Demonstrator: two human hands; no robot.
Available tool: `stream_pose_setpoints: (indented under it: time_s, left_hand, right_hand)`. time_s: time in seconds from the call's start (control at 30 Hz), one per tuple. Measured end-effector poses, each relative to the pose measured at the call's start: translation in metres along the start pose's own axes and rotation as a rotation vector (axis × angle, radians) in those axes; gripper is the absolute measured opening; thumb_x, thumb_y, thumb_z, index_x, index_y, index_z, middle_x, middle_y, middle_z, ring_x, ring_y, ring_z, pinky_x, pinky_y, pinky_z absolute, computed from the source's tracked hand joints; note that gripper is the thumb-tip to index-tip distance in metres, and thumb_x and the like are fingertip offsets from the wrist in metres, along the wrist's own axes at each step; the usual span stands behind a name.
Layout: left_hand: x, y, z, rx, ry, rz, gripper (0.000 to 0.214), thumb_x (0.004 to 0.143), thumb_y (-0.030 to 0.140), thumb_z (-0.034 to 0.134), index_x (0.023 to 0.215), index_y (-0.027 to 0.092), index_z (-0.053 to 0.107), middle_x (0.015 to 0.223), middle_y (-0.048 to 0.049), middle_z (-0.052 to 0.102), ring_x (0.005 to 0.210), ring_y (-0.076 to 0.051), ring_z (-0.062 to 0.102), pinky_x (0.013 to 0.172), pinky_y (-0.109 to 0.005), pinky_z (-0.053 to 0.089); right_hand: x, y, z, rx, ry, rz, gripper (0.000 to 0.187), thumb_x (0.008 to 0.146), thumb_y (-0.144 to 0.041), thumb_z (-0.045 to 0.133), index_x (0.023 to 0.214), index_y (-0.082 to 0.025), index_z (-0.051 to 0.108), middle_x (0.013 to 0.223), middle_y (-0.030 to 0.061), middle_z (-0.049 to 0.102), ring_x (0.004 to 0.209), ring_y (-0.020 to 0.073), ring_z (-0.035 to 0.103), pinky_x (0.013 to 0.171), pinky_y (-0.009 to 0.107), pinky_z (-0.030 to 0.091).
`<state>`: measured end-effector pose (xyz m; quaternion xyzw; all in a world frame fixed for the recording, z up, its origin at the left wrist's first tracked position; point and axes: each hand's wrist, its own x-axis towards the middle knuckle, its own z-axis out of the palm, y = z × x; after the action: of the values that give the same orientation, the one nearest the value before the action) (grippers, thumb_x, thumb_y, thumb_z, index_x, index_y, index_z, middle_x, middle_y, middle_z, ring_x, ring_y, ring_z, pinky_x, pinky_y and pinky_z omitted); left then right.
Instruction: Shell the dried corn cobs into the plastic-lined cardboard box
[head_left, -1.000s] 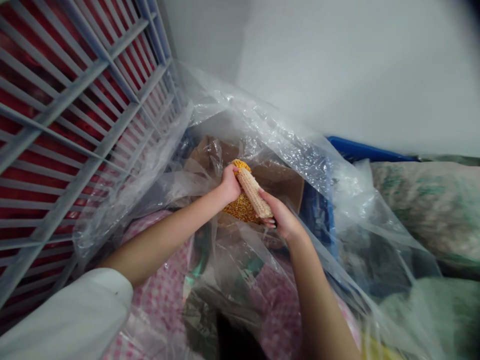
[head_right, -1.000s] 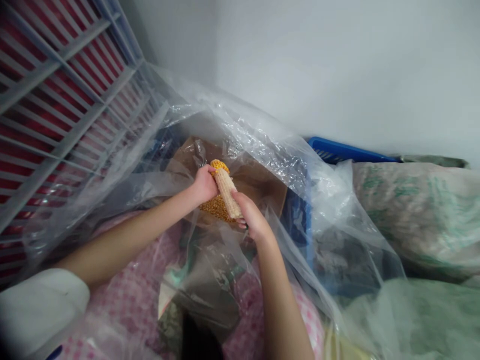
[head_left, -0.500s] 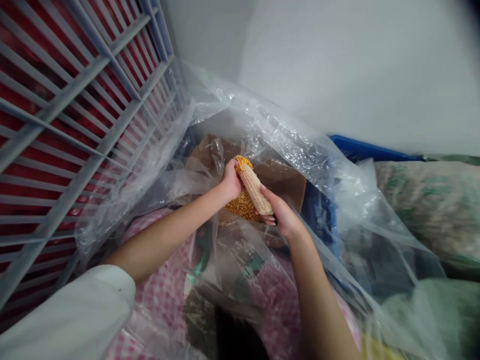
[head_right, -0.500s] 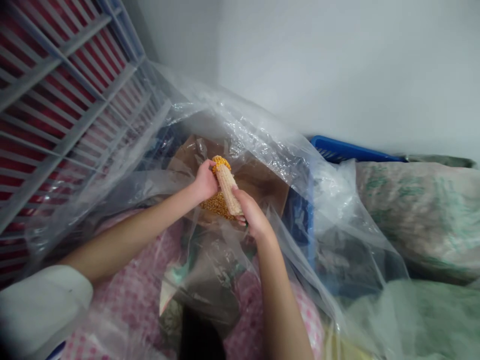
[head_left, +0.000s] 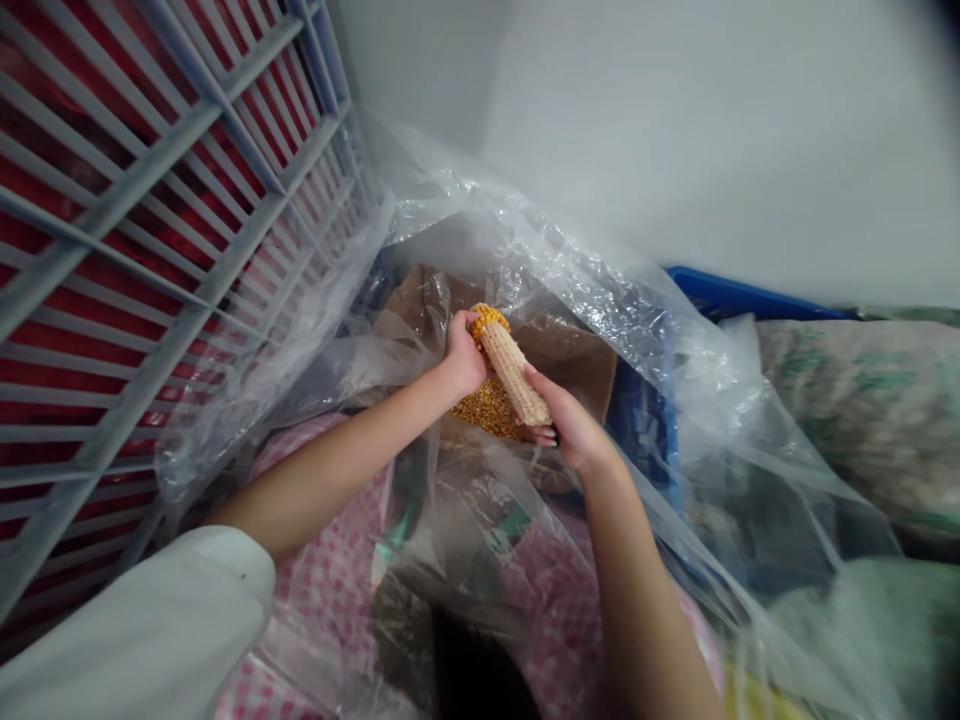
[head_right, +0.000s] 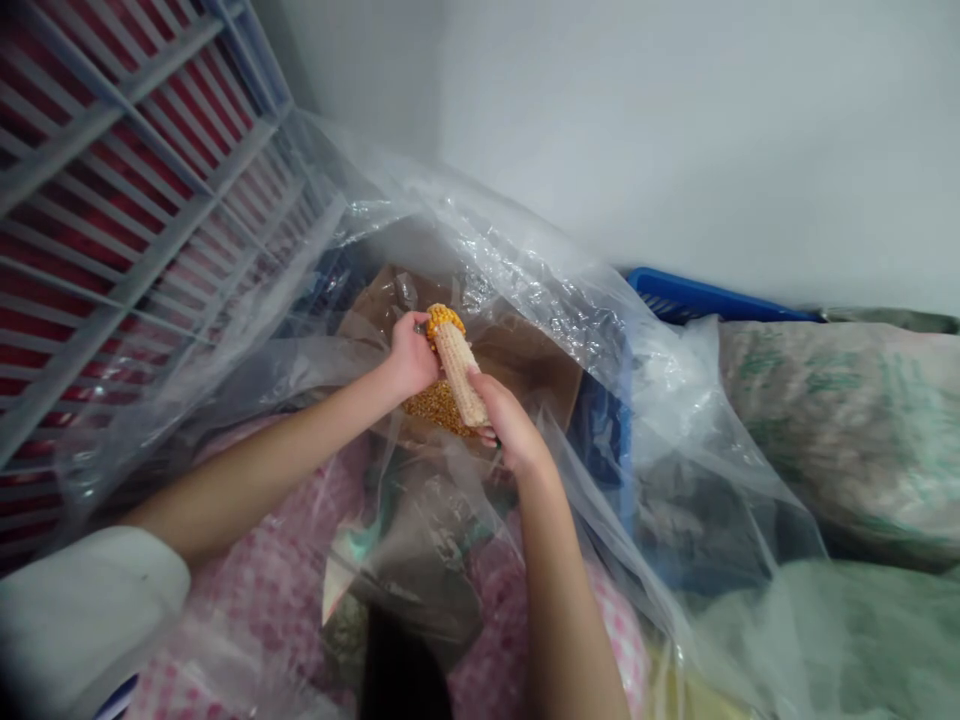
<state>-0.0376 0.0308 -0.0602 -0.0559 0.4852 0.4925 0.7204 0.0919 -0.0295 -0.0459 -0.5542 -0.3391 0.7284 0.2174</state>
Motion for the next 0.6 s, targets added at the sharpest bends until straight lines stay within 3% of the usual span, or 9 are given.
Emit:
stream_pose_setpoints:
  time_s: [0.13, 0.33, 0.6]
  left_hand:
    - [0.005, 0.000, -0.002, 0.077, 0.020, -0.022, 0.026, 0.075, 0.037, 0.039, 0.073, 0.017, 0.056, 0.059, -0.0063, 0.056, 0.072, -0.024, 0.061, 0.069, -0.037, 0.049]
    - [0.021, -0.002, -0.008, -0.023, -0.005, -0.006, 0.021, 0.075, 0.037, 0.045, 0.073, 0.018, 0.055, 0.059, -0.0049, 0.056, 0.068, -0.023, 0.061, 0.071, -0.037, 0.050]
    - [0.018, 0.000, -0.007, -0.012, 0.065, -0.036, 0.014, 0.071, 0.019, 0.042, 0.077, 0.017, 0.055, 0.056, -0.0040, 0.052, 0.069, -0.022, 0.059, 0.072, -0.035, 0.050]
  right_hand:
    - [0.000, 0.001, 0.000, -0.013, -0.002, -0.006, 0.035, 0.082, -0.054, 0.049, 0.080, -0.020, 0.048, 0.049, -0.0060, 0.042, 0.032, 0.0031, 0.022, 0.031, 0.017, 0.010]
    - [-0.001, 0.003, 0.001, -0.061, -0.004, -0.015, 0.036, 0.081, -0.055, 0.051, 0.081, -0.019, 0.049, 0.051, -0.0060, 0.041, 0.033, 0.0027, 0.023, 0.031, 0.017, 0.010]
    - [-0.001, 0.007, 0.003, -0.086, 0.006, 0.004, 0.036, 0.081, -0.056, 0.052, 0.083, -0.020, 0.050, 0.052, -0.0062, 0.039, 0.034, 0.0027, 0.023, 0.031, 0.017, 0.009]
